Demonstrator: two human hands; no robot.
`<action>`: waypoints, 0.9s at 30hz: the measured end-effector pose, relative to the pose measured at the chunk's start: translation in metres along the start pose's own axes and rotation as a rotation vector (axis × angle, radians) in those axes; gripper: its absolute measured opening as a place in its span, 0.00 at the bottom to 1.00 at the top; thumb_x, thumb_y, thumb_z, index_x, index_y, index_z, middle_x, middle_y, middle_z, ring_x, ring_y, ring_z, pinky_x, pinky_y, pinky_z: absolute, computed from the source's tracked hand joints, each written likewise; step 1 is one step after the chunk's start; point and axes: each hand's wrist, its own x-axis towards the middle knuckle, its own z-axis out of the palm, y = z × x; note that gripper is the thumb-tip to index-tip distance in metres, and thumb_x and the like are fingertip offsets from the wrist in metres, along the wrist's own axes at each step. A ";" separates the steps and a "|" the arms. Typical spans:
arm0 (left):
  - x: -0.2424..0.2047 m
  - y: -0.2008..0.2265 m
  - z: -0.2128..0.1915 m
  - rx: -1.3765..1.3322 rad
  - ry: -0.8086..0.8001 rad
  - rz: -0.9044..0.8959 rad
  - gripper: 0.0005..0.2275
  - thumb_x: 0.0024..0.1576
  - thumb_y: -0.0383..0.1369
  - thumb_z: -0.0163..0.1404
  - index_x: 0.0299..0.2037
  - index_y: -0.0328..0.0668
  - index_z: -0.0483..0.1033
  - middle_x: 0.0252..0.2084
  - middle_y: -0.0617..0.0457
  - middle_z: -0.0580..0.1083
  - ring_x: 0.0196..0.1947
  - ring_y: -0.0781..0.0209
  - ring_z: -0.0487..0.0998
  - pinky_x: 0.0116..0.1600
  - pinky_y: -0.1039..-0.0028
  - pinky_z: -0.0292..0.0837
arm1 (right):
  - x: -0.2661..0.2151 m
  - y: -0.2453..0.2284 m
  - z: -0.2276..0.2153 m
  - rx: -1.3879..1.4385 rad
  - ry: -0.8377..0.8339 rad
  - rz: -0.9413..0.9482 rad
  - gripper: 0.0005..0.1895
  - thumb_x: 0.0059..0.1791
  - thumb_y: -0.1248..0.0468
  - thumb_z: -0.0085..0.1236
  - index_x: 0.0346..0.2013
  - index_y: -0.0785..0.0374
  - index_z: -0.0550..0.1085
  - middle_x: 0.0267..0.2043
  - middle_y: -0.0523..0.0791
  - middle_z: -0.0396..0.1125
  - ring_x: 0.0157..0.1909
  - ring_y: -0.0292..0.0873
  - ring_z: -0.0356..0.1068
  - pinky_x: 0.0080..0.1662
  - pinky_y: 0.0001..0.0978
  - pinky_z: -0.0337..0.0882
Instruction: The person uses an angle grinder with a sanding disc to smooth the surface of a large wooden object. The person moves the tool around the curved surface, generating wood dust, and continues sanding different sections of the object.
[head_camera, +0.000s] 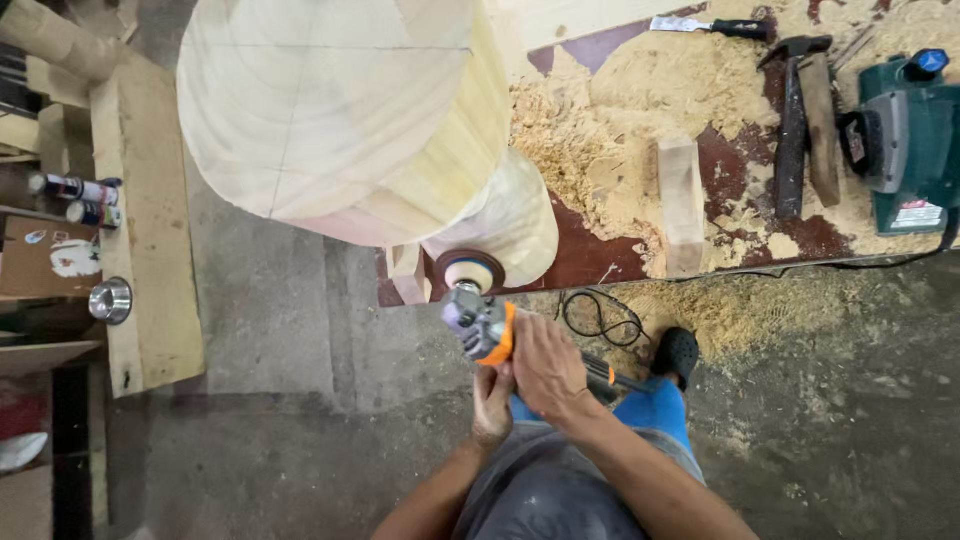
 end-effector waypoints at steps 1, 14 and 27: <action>0.004 -0.002 0.004 0.043 0.014 -0.020 0.07 0.69 0.31 0.45 0.49 0.36 0.72 0.41 0.58 0.72 0.42 0.70 0.70 0.48 0.78 0.68 | 0.003 0.004 -0.003 0.028 -0.057 0.059 0.22 0.47 0.54 0.59 0.48 0.66 0.67 0.43 0.53 0.67 0.48 0.57 0.69 0.49 0.51 0.72; 0.063 0.068 0.162 0.183 0.049 -0.118 0.09 0.58 0.33 0.60 0.36 0.33 0.80 0.28 0.61 0.73 0.27 0.74 0.68 0.32 0.75 0.62 | 0.031 0.096 -0.082 0.234 0.043 0.200 0.38 0.38 0.50 0.71 0.54 0.66 0.64 0.33 0.52 0.74 0.35 0.56 0.78 0.39 0.46 0.76; 0.032 0.060 0.136 0.243 0.045 -0.021 0.09 0.61 0.34 0.58 0.35 0.34 0.79 0.26 0.60 0.72 0.24 0.71 0.69 0.28 0.76 0.63 | 0.029 0.057 -0.097 -0.092 -0.310 0.257 0.30 0.50 0.46 0.60 0.54 0.64 0.63 0.33 0.48 0.73 0.30 0.47 0.76 0.33 0.37 0.78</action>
